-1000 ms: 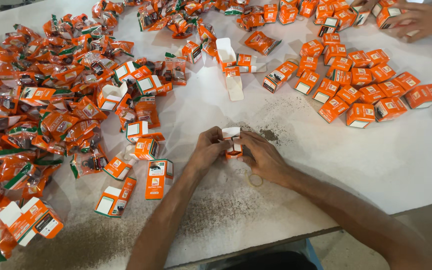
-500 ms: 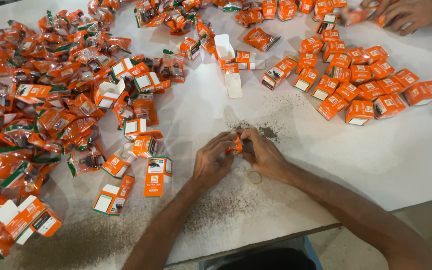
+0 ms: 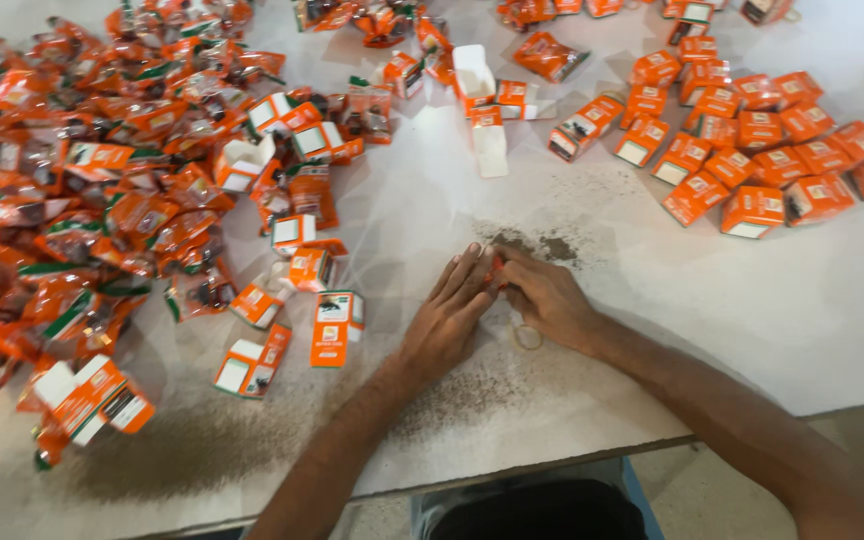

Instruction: The person picks up small orange sachets from a pile on the table and places them into small open orange boxes, folding the box flaps closed. They set finished boxes aside and repeat the packing cycle with new boxes and sachets.

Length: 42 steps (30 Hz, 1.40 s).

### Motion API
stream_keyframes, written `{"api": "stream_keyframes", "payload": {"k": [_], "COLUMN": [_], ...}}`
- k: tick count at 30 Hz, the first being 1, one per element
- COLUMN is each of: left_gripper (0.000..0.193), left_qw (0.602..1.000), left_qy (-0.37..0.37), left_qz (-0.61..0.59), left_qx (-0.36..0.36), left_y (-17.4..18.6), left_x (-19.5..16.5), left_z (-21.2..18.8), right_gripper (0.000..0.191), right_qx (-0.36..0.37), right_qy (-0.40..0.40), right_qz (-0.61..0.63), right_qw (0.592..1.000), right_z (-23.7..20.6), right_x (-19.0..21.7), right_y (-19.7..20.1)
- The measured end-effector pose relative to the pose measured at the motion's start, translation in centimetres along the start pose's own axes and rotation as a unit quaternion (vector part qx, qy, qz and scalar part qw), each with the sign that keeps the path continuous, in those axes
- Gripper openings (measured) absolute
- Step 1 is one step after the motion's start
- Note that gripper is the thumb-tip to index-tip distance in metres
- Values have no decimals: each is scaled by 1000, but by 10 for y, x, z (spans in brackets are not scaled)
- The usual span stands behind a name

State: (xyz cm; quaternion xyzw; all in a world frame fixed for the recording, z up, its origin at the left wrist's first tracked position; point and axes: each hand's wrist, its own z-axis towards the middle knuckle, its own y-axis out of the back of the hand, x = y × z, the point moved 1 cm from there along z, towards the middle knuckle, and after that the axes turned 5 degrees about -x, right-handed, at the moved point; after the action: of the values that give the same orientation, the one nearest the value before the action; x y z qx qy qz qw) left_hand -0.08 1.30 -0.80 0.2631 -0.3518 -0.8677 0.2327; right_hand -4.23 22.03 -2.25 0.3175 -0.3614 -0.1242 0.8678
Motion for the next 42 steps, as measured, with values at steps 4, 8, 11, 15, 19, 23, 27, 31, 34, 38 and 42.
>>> {"api": "stream_keyframes", "payload": {"k": [4, 8, 11, 15, 19, 23, 27, 31, 34, 38, 42], "left_gripper": [63, 60, 50, 35, 29, 22, 57, 41, 31, 42, 46], "left_qw": [987, 926, 904, 977, 971, 928, 850, 873, 912, 955, 975], "left_qy": [30, 242, 361, 178, 222, 199, 267, 357, 294, 105, -59], "left_qz": [153, 266, 201, -13, -70, 188, 428, 323, 258, -25, -25], "left_qx": [-36, -112, -110, -113, -61, -252, -149, -71, -125, -275, -214], "left_y": [31, 80, 88, 53, 26, 49, 63, 55, 59, 38, 12], "left_x": [-6, -4, 2, 3, 44, 140, 203, 205, 163, 59, 7], "left_z": [-29, -68, -77, -56, -21, 18, 27, 32, 39, 19, 10], "right_gripper": [38, 57, 73, 85, 80, 54, 52, 59, 60, 62, 56], "right_qx": [5, -104, -62, 44, 129, 36, 3, 21, -1, -8, 20], "right_qy": [-11, 32, 98, 202, 80, -40, -55, -97, -71, -54, -67], "right_qz": [-105, -311, -185, -182, -84, 54, 52, 164, 149, 163, 178], "right_qw": [994, 944, 976, 961, 985, 997, 997, 981, 986, 985, 982], "right_z": [8, 15, 17, 11, 11, 12, 12, 9, 12, 13, 10], "right_x": [-2, 1, 18, 36, 15, -7, -14, -16, -19, -21, -22], "right_y": [14, 36, 15, -30, -28, -17, -21, -21, -18, -17, -18]}}
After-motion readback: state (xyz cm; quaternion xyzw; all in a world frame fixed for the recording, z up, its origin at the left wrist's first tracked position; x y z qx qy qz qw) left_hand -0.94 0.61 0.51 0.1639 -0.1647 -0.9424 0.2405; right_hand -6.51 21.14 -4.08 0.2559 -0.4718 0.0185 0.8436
